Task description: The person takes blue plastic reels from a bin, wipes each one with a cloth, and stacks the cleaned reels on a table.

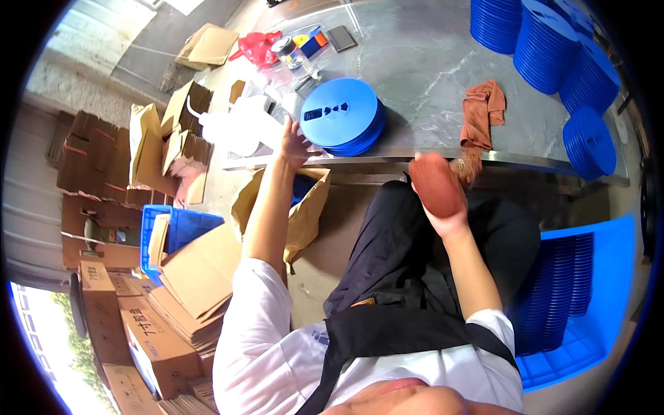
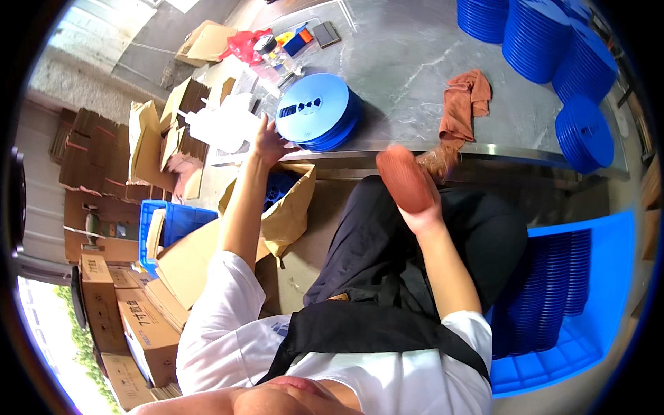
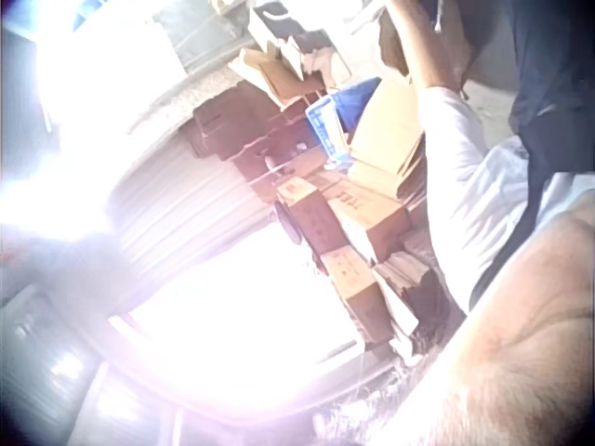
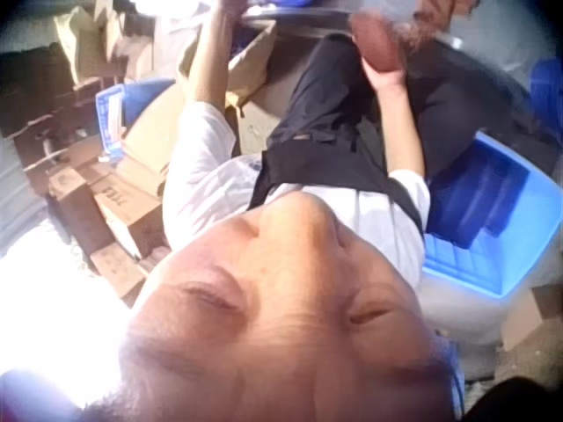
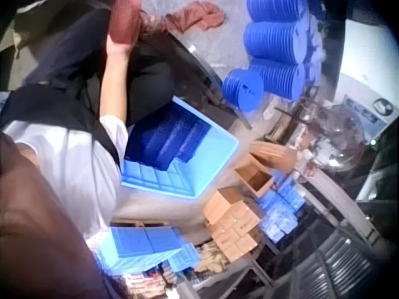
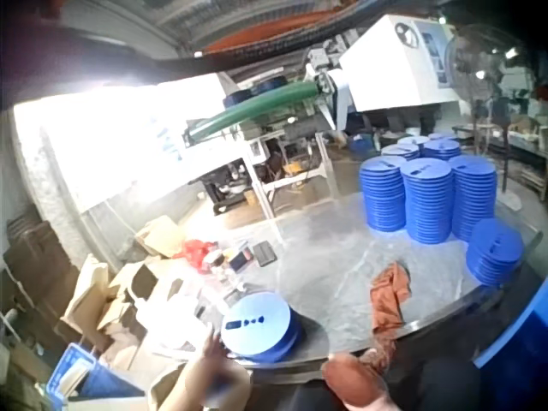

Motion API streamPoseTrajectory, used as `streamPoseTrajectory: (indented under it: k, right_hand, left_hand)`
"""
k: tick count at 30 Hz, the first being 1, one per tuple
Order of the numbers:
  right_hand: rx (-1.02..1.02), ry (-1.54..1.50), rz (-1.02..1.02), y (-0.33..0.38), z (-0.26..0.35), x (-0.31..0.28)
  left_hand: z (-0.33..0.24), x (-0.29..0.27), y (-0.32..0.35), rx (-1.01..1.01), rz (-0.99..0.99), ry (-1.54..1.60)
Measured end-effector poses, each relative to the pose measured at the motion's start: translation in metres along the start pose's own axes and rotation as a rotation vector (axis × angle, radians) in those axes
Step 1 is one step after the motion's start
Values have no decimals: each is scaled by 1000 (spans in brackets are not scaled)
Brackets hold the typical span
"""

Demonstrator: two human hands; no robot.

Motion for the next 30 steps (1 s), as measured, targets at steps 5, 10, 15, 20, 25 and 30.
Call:
streamPoseTrajectory:
  k: [5, 10, 15, 20, 25, 30]
  right_hand:
    - [-108, 54, -49, -90, -14, 51]
    - [-172, 137, -88, -129, -29, 89]
    - [-281, 151, -204, -115, -17, 79]
    - [-253, 162, -45, -33, -23, 54]
    - [-6, 374, -189, 18, -69, 16]
    - [107, 510, -209, 19, -95, -3]
  left_hand:
    - [16, 28, -16, 74, -19, 280]
    - [4, 42, -15, 156, 25, 429]
    - [14, 12, 5, 648, -448, 97]
    - [-5, -38, 16, 1110, -1056, -381]
    - [-27, -65, -13, 1074, -867, -503]
    - [14, -77, 34, 977, -556, -309]
Point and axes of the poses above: each hand's wrist, its own y-axis away from the middle knuckle, its own x-axis out of the palm, z = x × y, the point moved 2 cm from there along -y, towards the middle knuckle, and after that the axes turned 7 degrees about y, right-handed, at the moved point
